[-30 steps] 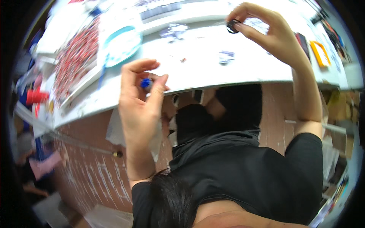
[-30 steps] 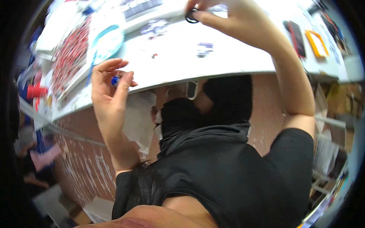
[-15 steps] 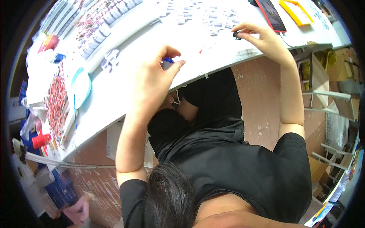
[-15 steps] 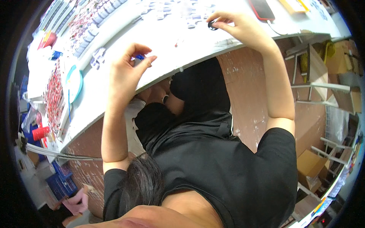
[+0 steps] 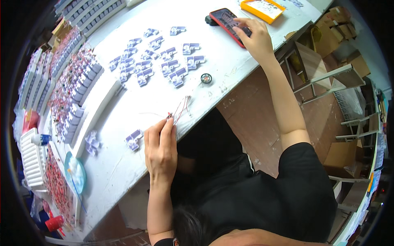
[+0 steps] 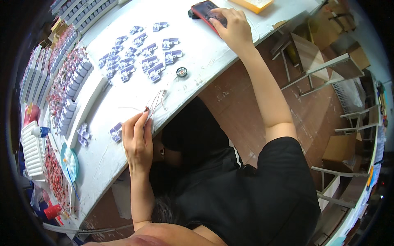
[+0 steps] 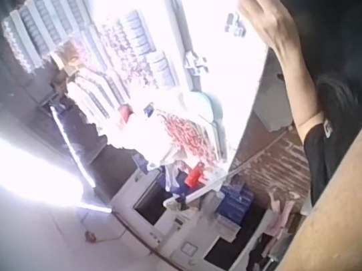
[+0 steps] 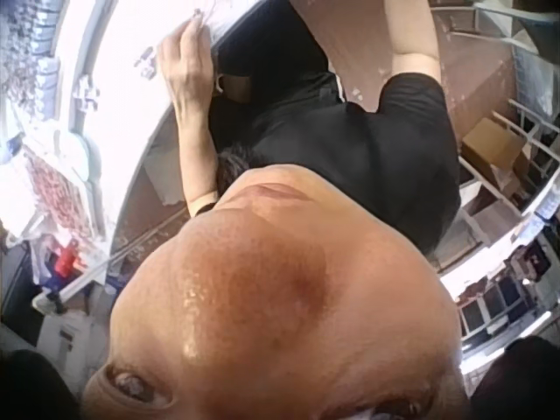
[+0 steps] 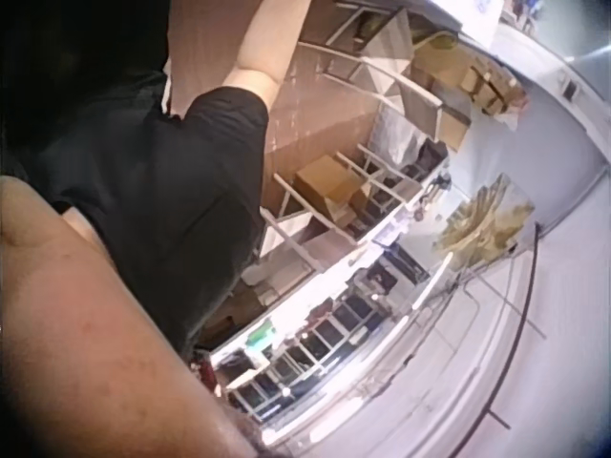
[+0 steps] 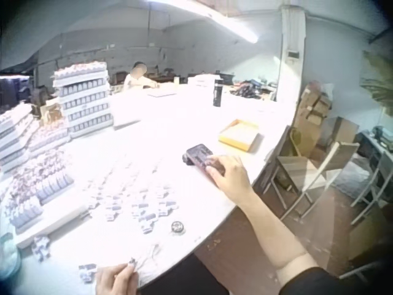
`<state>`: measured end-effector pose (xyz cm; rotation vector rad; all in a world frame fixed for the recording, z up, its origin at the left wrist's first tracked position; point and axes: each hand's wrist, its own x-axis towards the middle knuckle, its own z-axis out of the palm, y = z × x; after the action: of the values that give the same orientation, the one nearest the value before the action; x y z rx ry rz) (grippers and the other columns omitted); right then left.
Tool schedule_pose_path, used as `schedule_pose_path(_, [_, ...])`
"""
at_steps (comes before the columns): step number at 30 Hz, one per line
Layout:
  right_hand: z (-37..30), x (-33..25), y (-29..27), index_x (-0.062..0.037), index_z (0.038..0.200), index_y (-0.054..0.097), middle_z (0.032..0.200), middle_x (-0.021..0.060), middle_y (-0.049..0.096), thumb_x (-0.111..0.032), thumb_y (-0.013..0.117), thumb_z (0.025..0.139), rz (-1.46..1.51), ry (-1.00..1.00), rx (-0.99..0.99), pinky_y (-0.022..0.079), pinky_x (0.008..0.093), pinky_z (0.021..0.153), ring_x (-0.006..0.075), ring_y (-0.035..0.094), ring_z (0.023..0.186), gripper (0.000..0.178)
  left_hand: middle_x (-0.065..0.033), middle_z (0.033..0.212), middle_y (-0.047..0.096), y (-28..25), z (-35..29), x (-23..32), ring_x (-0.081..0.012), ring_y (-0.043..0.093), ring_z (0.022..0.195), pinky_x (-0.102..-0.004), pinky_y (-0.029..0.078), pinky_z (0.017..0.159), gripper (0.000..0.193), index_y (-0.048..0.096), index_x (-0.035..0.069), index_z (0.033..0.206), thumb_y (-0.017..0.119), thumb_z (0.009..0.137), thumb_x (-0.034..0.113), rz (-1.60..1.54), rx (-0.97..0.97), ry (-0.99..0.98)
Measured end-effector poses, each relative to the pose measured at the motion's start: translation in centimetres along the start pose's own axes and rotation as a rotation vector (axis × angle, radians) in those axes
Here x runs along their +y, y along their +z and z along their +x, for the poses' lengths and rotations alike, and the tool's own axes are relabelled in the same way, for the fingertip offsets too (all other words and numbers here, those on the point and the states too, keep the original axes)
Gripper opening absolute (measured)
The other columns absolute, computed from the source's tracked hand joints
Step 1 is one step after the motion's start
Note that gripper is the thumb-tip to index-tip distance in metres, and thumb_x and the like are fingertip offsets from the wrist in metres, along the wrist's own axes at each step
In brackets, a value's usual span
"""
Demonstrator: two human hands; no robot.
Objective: The recorder is assembling small electronic components by attaching speakers and wires to purple plastic housings and then placing the finished units into a tray.
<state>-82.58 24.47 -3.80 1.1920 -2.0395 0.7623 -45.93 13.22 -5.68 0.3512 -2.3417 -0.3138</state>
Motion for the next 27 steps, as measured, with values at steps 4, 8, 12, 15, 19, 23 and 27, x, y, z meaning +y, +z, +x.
schedule_pose_path(4, [1.7, 1.7, 2.7, -0.0139, 0.122, 0.065, 0.109, 0.0161, 0.066, -0.049, 0.074, 0.081, -0.135, 0.008, -0.055, 0.047, 0.0431, 0.095, 0.0334, 0.058, 0.109, 0.055, -0.0131, 0.102, 0.065, -0.1, -0.2, -0.5, -0.0288, 0.062, 0.089, -0.0375, 0.052, 0.077, 0.03, 0.067, -0.001, 0.11, 0.073, 0.081, -0.004, 0.005, -0.007, 0.001])
schedule_pose_path(8, [1.8, 0.8, 1.7, -0.0119, 0.121, 0.065, 0.11, 0.0149, 0.066, -0.045, 0.073, 0.083, -0.131, 0.039, -0.112, 0.045, 0.0428, 0.098, 0.0336, 0.058, 0.11, 0.051, -0.0131, 0.104, 0.065, -0.2, -0.4, -0.9, -0.0288, 0.063, 0.091, -0.0374, 0.052, 0.078, 0.029, 0.067, -0.001, 0.11, 0.072, 0.082, -0.005, -0.007, 0.017, -0.015])
schedule_pose_path(12, [-0.6, 2.8, -0.9, -0.0104, 0.116, 0.066, 0.112, 0.0117, 0.066, -0.03, 0.065, 0.093, -0.027, 0.078, 0.187, 0.044, 0.04, 0.095, 0.0314, 0.056, 0.11, 0.03, -0.0133, 0.105, 0.065, 0.0, 0.1, -0.6, -0.0292, 0.063, 0.092, -0.0374, 0.052, 0.078, 0.029, 0.067, -0.001, 0.111, 0.071, 0.083, -0.005, -0.046, 0.016, -0.047])
schedule_pose_path(15, [-3.1, 3.8, -0.9, -0.0127, 0.107, 0.07, 0.106, 0.008, 0.065, -0.02, 0.061, 0.095, -0.074, -0.014, 0.322, 0.039, 0.0393, 0.096, 0.0278, 0.056, 0.107, 0.016, -0.0137, 0.105, 0.065, 0.1, 0.3, -0.4, -0.0293, 0.063, 0.093, -0.0372, 0.052, 0.079, 0.028, 0.067, -0.002, 0.111, 0.069, 0.084, -0.006, -0.029, -0.005, -0.041])
schedule_pose_path(19, [-5.2, 3.9, 0.6, -0.0182, 0.102, 0.073, 0.114, 0.0056, 0.062, -0.025, 0.06, 0.096, -0.152, -0.013, 0.282, 0.037, 0.0409, 0.099, 0.0295, 0.051, 0.113, 0.016, -0.0166, 0.106, 0.065, 0.2, 0.2, -0.2, -0.0308, 0.063, 0.093, -0.0387, 0.052, 0.082, 0.029, 0.065, -0.002, 0.114, 0.066, 0.085, -0.009, -0.019, -0.021, -0.047])
schedule_pose_path(23, [-5.5, 4.0, 0.9, -0.018, 0.102, 0.073, 0.113, 0.0062, 0.062, -0.026, 0.059, 0.097, -0.188, 0.025, 0.314, 0.036, 0.0415, 0.1, 0.0299, 0.05, 0.115, 0.017, -0.0164, 0.105, 0.065, 0.3, 0.1, 0.0, -0.0303, 0.063, 0.091, -0.0386, 0.051, 0.081, 0.028, 0.066, -0.002, 0.113, 0.065, 0.086, -0.009, -0.012, -0.005, -0.057])
schedule_pose_path(27, [-5.8, 4.1, 0.7, -0.0177, 0.102, 0.073, 0.113, 0.0068, 0.062, -0.028, 0.058, 0.097, -0.195, 0.017, 0.268, 0.036, 0.0425, 0.1, 0.0299, 0.05, 0.116, 0.019, -0.0162, 0.104, 0.065, 0.3, 0.1, 0.0, -0.0301, 0.063, 0.091, -0.0381, 0.051, 0.081, 0.027, 0.066, -0.002, 0.113, 0.065, 0.086, -0.009, 0.001, 0.005, -0.054])
